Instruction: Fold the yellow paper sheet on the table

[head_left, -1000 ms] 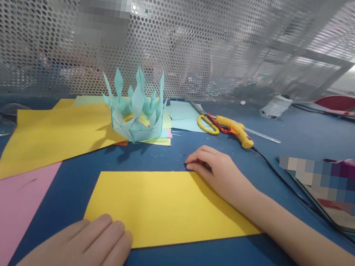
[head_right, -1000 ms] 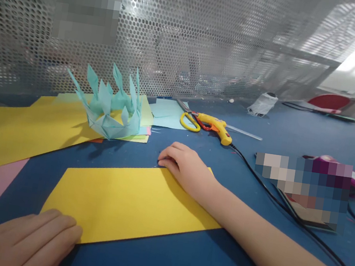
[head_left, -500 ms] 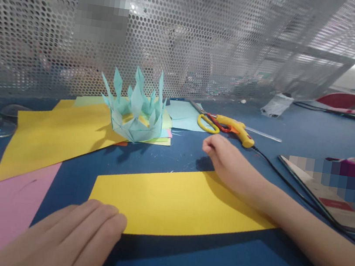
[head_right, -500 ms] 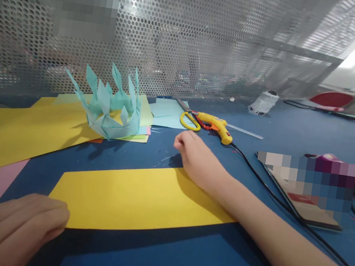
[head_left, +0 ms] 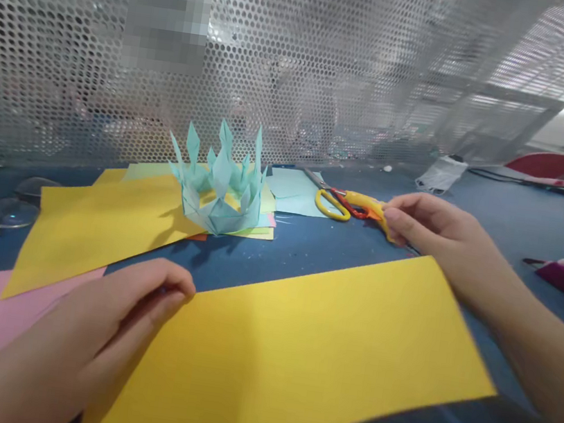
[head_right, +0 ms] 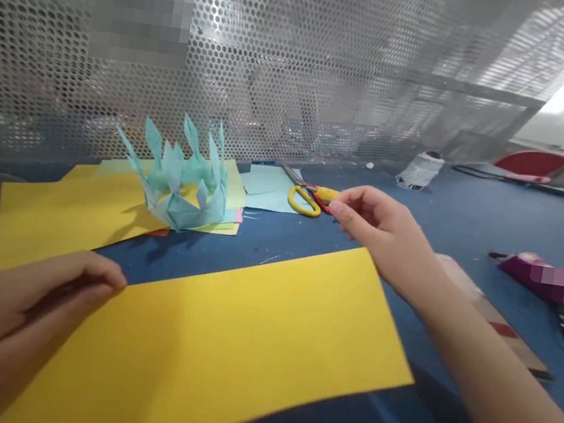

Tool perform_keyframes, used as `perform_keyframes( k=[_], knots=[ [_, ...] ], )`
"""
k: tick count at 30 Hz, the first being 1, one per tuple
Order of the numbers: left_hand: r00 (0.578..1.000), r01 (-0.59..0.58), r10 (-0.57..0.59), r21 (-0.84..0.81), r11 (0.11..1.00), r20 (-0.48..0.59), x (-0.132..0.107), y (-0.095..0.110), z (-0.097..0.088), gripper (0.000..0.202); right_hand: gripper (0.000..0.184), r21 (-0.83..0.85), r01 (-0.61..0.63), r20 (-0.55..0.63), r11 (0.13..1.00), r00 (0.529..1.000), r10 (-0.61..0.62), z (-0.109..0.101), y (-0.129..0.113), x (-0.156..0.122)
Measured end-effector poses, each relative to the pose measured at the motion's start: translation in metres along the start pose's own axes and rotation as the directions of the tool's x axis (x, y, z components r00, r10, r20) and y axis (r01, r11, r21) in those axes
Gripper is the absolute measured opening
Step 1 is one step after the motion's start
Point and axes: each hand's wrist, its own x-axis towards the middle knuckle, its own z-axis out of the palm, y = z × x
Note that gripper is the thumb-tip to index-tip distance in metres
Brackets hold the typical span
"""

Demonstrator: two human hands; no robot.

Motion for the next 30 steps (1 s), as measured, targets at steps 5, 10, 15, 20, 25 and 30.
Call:
perform_keyframes(
  k=[5, 10, 15, 20, 25, 30],
  knots=[
    [0.988, -0.149, 0.145, 0.062, 0.987, 0.056, 0.003, -0.007, 0.009, 0.019, 0.020, -0.091, 0.087, 0.027, 0.992, 0.996, -0.084, 0.016, -0.011, -0.007],
    [0.988, -0.131, 0.140, 0.123, 0.984, -0.070, 0.000, -0.009, 0.016, 0.019, 0.011, -0.086, 0.192, 0.277, 0.978, 0.947, -0.162, 0.052, -0.018, -0.021],
    [0.976, -0.181, 0.197, 0.150, 0.972, -0.094, 0.006, -0.002, 0.019, 0.023, 0.009, -0.127, 0.193, 0.314, 0.973, 0.938, -0.145, 0.069, -0.021, -0.032],
    [0.954, -0.252, 0.280, 0.218, 0.943, -0.107, 0.000, -0.004, 0.021, 0.023, 0.019, -0.168, 0.247, 0.311, 0.954, 0.932, -0.186, 0.070, -0.022, -0.035],
    [0.887, -0.423, 0.462, 0.425, 0.801, 0.011, -0.022, -0.001, 0.029, 0.031, 0.020, -0.239, 0.267, 0.313, 0.934, 0.931, -0.186, 0.077, -0.016, -0.033],
    [0.851, -0.490, 0.508, 0.552, 0.675, 0.135, -0.028, 0.007, 0.032, 0.040, 0.018, -0.344, 0.155, 0.153, 0.926, 0.982, -0.108, 0.059, 0.008, -0.017]
  ],
)
